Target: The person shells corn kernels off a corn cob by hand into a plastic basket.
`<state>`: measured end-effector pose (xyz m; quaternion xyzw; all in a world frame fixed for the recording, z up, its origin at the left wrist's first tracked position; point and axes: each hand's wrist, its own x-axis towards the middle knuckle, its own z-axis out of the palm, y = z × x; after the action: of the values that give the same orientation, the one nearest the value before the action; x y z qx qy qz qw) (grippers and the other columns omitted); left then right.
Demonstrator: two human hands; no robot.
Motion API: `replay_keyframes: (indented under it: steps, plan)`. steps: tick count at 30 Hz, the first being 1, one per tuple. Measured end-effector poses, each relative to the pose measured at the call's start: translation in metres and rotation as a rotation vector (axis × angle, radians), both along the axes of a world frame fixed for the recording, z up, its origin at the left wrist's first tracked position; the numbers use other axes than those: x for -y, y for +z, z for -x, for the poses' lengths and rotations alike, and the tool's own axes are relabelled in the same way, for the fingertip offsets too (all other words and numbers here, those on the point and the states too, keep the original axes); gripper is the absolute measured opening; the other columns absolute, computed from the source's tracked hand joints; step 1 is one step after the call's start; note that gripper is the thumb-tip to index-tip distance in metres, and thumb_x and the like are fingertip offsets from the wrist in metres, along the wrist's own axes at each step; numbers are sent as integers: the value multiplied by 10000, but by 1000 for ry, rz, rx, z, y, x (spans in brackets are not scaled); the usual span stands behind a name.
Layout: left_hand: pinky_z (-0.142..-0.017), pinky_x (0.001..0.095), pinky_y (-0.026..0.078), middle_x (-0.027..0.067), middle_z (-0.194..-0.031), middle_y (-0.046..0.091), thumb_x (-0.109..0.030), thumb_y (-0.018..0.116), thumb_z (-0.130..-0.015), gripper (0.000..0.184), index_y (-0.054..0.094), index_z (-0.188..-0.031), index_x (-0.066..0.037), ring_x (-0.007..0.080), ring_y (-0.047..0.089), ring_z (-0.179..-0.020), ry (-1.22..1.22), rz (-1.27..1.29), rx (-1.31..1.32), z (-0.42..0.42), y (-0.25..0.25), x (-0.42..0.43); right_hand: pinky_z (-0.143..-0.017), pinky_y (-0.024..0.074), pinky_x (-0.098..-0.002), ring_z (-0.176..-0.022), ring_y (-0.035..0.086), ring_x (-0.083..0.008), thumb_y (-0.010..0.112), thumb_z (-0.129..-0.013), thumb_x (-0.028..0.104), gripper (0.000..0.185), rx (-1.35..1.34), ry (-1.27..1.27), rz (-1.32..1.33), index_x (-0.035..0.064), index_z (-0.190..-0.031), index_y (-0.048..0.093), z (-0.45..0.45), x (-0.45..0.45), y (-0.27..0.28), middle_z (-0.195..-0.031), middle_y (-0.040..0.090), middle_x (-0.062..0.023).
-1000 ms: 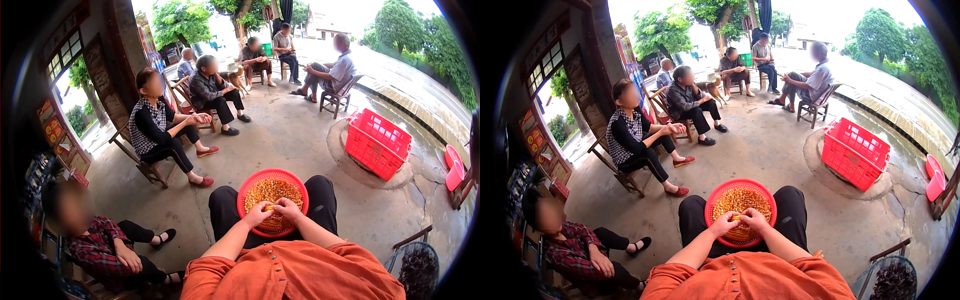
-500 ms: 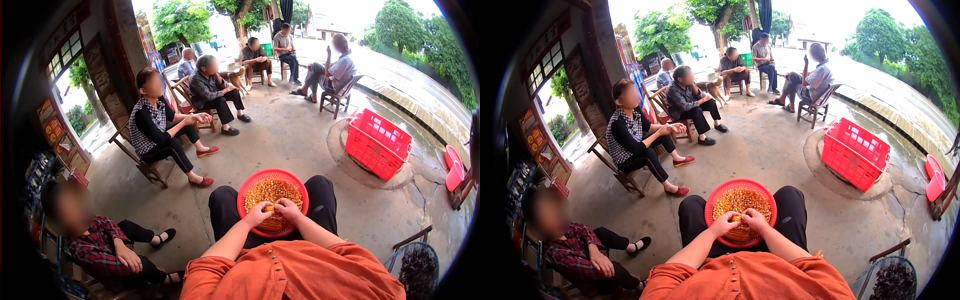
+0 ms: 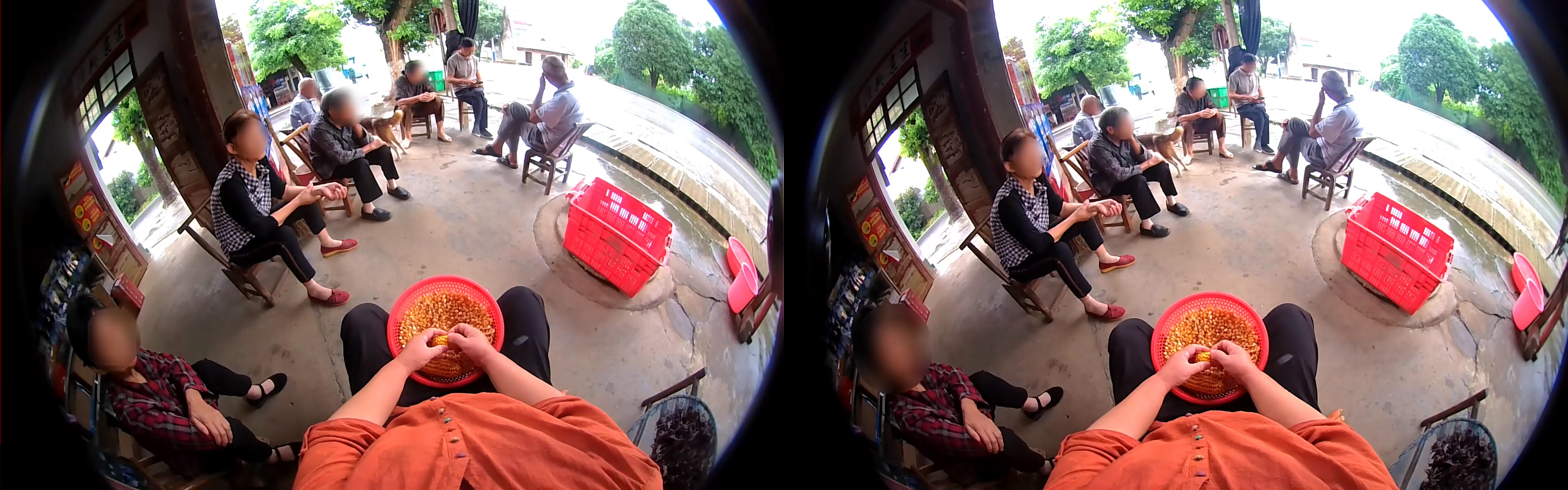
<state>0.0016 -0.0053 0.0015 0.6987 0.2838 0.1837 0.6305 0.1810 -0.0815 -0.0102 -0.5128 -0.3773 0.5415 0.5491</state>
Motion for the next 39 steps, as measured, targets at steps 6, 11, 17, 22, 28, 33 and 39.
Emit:
replay_keyframes:
  steps: [6, 11, 17, 22, 28, 33, 39]
  plan:
    - [-908, 262, 488, 35, -1126, 634, -107, 701, -895, 416, 554, -1279, -37, 103, 588, -1025, 10, -72, 13, 0, -14, -5, -688, 498, -249, -738, 593, -108, 623, -910, 91, 96, -62, 31, -2, 47, -993, 603, -4, -1, -5, -845, 622, -25]
    - [-902, 259, 490, 43, -1119, 636, -106, 697, -897, 413, 560, -1280, -31, 103, 590, -1018, -4, -85, -25, 1, -3, -2, -695, 500, -249, -754, 596, -107, 631, -900, 76, 101, 5, 23, 1, 47, -993, 604, -3, -1, -4, -859, 621, -17]
    - [-798, 240, 506, 21, -1007, 655, -109, 735, -857, 407, 601, -1236, -43, 81, 599, -894, 29, -66, 44, 0, -4, 1, -708, 496, -241, -771, 594, -106, 631, -886, 60, 100, -4, 14, 17, 52, -983, 608, -2, 0, -1, -863, 618, -14]
    - [-904, 257, 492, 39, -1118, 638, -82, 708, -884, 397, 572, -1253, -21, 104, 591, -1015, -19, -78, -27, 0, -8, -3, -707, 493, -240, -773, 591, -107, 622, -869, 46, 104, 42, 29, 23, 52, -972, 610, -4, -1, -4, -859, 616, -13]
    - [-903, 258, 493, 37, -1115, 640, -78, 712, -880, 396, 576, -1247, -21, 105, 594, -1008, -22, -77, -44, 0, -6, -2, -699, 488, -244, -764, 584, -109, 610, -840, 40, 126, 84, 30, 15, 54, -966, 608, -3, 0, -2, -851, 609, -11]
    - [-802, 254, 515, 38, -1022, 664, -94, 730, -854, 421, 590, -1246, -33, 97, 610, -911, -7, -136, 0, 0, -4, 0, -691, 486, -248, -754, 580, -108, 605, -831, 40, 124, 70, 22, 23, 54, -955, 607, -3, 0, 1, -841, 608, -13]
    - [-803, 255, 514, 45, -1029, 667, -122, 732, -863, 402, 599, -1232, -35, 94, 612, -917, 0, -63, 13, 0, -12, -4, -674, 486, -250, -734, 578, -107, 633, -907, 106, 80, 69, 19, -17, 54, -962, 607, -2, -1, -5, -823, 610, -9]
